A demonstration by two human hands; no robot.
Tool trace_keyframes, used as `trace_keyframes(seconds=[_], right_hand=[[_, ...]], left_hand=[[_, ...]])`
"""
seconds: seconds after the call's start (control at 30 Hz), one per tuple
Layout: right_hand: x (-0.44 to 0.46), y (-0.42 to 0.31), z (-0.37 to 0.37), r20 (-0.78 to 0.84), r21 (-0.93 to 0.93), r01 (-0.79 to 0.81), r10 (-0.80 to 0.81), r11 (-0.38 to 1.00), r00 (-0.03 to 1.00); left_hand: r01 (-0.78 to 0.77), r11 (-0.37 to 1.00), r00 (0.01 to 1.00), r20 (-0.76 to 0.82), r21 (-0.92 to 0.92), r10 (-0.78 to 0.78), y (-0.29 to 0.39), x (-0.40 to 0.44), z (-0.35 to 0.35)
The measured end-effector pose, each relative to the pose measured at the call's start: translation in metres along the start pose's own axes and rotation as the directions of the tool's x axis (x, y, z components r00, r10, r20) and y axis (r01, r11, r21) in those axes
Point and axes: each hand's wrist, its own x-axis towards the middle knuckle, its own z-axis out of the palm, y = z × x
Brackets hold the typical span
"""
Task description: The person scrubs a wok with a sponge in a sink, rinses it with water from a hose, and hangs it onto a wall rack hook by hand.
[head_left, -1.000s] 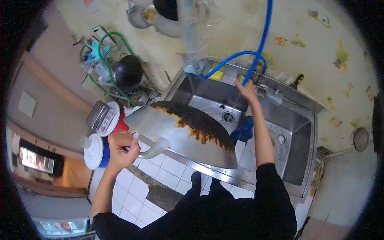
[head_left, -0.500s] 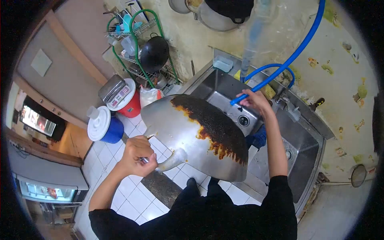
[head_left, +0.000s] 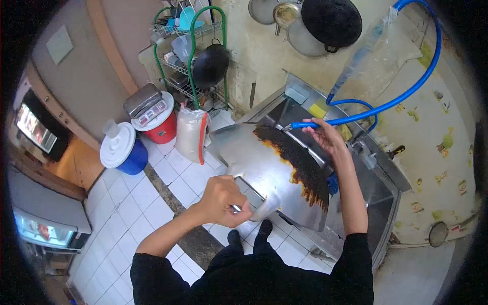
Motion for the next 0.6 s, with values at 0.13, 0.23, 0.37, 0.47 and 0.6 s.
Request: trace_keyframes(seconds=[0.13,0.23,0.37,0.47,0.6], right_hand=[[-0.025,0.003,0.028,-0.037,0.006,-0.022,0.022,1.000,0.999],[-0.037,0.006,0.044,-0.053,-0.012,-0.016,0.015,1.000,0.998],[-0.054,0.012,0.058,-0.095,0.003,0.006,-0.006,1.000,0.995],[-0.067,0.018,0.062,-0.135,-0.017,0.029,-0.031,0.999,0.990],[-0.074,0.017,0.072,-0.154,0.000,0.024,-0.024,1.000,0.988]], left_hand=[[-0.047,0.998,0.997,-0.062,-0.046,0.044,-0.004,-0.002,0.002],[-0.087,0.993,0.991,-0.108,-0.076,0.079,-0.007,-0.003,0.002],[-0.098,0.992,0.987,-0.138,-0.084,0.085,-0.009,-0.003,0.004],[-0.098,0.992,0.984,-0.156,-0.077,0.085,-0.010,-0.002,0.004],[-0.105,0.993,0.980,-0.177,-0.056,0.094,-0.009,0.001,0.002]])
